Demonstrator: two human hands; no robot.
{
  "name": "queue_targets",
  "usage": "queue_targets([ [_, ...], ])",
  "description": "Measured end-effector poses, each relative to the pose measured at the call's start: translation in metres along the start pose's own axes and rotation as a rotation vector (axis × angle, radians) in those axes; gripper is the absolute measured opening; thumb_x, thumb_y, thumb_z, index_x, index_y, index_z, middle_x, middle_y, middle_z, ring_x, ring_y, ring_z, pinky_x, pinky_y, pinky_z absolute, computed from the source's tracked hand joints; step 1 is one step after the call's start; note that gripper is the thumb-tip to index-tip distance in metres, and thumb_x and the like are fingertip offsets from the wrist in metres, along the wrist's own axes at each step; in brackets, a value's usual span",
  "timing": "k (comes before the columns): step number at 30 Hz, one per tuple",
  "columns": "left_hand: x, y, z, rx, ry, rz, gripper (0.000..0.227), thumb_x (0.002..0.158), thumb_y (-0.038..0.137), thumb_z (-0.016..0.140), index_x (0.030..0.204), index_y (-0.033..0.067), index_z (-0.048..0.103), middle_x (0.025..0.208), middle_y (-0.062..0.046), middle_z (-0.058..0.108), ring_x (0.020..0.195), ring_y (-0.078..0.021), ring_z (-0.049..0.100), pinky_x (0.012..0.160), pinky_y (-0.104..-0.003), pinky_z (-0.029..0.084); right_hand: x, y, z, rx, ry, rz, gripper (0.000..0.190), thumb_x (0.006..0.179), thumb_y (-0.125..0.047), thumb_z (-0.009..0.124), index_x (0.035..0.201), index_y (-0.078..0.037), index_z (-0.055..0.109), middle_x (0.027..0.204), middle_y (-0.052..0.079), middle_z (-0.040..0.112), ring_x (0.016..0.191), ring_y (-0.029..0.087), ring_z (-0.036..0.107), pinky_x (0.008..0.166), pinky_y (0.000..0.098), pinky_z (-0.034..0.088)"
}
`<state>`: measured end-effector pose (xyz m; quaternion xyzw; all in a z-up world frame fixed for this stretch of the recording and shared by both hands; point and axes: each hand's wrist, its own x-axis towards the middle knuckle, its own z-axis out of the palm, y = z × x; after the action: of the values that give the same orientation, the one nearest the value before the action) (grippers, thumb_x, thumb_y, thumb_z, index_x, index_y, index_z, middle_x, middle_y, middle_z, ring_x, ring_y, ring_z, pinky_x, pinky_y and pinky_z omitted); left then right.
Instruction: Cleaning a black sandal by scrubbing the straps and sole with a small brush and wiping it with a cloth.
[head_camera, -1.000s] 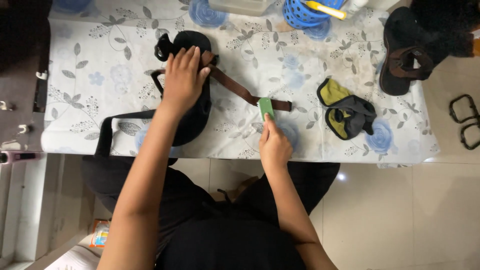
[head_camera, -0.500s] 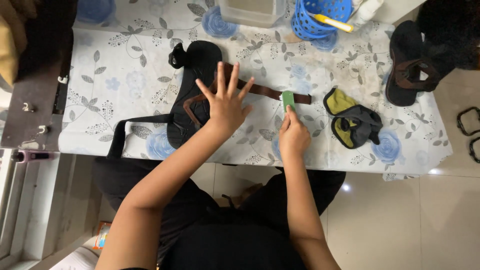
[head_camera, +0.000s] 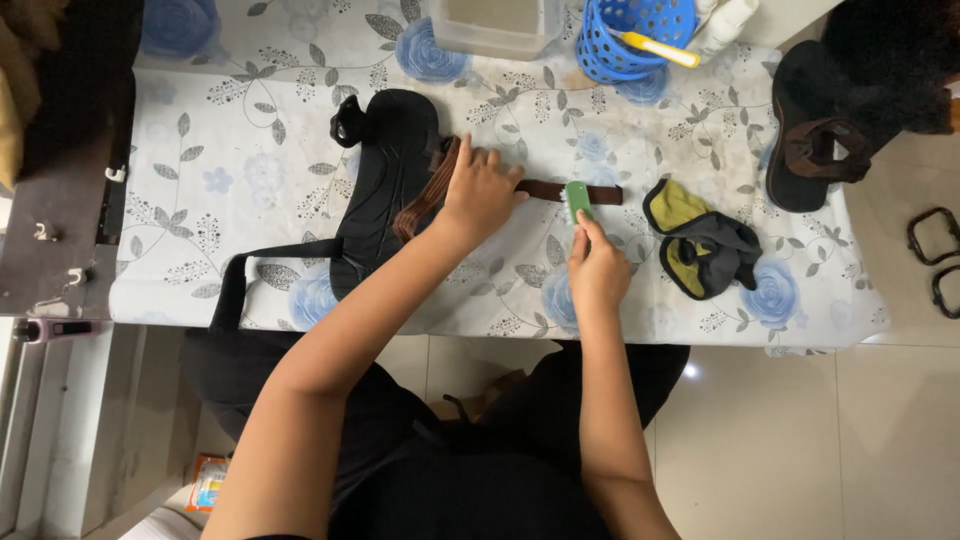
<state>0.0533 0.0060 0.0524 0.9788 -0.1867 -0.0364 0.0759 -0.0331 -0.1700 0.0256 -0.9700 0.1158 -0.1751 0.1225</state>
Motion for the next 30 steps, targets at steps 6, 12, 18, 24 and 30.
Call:
queue_targets([
  [6,0.006,0.001,0.000,-0.104,0.059,0.104,0.033,0.084,0.036,0.056,0.116,0.0285,0.056,0.112,-0.005,0.054,0.108,-0.0246,0.048,0.100,-0.052,0.020,0.012,0.005,0.004,-0.009,0.009,-0.022,0.022,0.088,-0.031,0.054,0.107,-0.037,0.063,0.070,0.010,0.067,0.065,0.033,0.065,0.059,0.0463,0.052],
  [12,0.014,0.002,0.014,-0.164,0.125,0.114,0.017,0.077,0.032,0.065,0.094,0.0273,0.068,0.095,-0.002,0.061,0.090,-0.0227,0.055,0.079,-0.040,0.040,-0.012,-0.037,-0.010,-0.056,0.035,-0.142,0.024,0.086,-0.029,0.056,0.108,-0.036,0.062,0.070,0.005,0.067,0.061,0.026,0.065,0.053,0.0424,0.052],
  [18,0.019,-0.002,0.027,-0.194,0.184,0.109,0.015,0.078,0.030,0.064,0.092,0.0272,0.070,0.093,-0.005,0.061,0.087,-0.0247,0.057,0.078,-0.041,0.044,0.034,0.046,0.020,-0.125,0.175,0.017,0.023,0.086,-0.031,0.057,0.107,-0.040,0.063,0.066,0.006,0.065,0.062,0.030,0.064,0.054,0.0437,0.053],
  [24,0.015,0.000,0.025,-0.160,0.325,0.070,0.020,0.068,0.028,0.074,0.086,0.0213,0.069,0.085,-0.002,0.059,0.074,-0.0223,0.061,0.063,-0.035,0.050,0.001,-0.024,-0.006,0.100,-0.107,-0.172,0.021,0.085,-0.032,0.057,0.105,-0.038,0.062,0.077,-0.001,0.068,0.070,0.025,0.066,0.060,0.0414,0.052],
  [30,0.022,0.002,0.043,-0.102,0.387,0.031,0.015,0.062,0.029,0.077,0.072,0.0195,0.070,0.076,-0.002,0.060,0.065,-0.0205,0.061,0.055,-0.032,0.049,0.048,0.032,0.016,-0.065,0.059,0.017,0.020,0.088,-0.030,0.052,0.104,-0.036,0.061,0.075,0.004,0.068,0.070,0.032,0.065,0.064,0.0452,0.052],
])
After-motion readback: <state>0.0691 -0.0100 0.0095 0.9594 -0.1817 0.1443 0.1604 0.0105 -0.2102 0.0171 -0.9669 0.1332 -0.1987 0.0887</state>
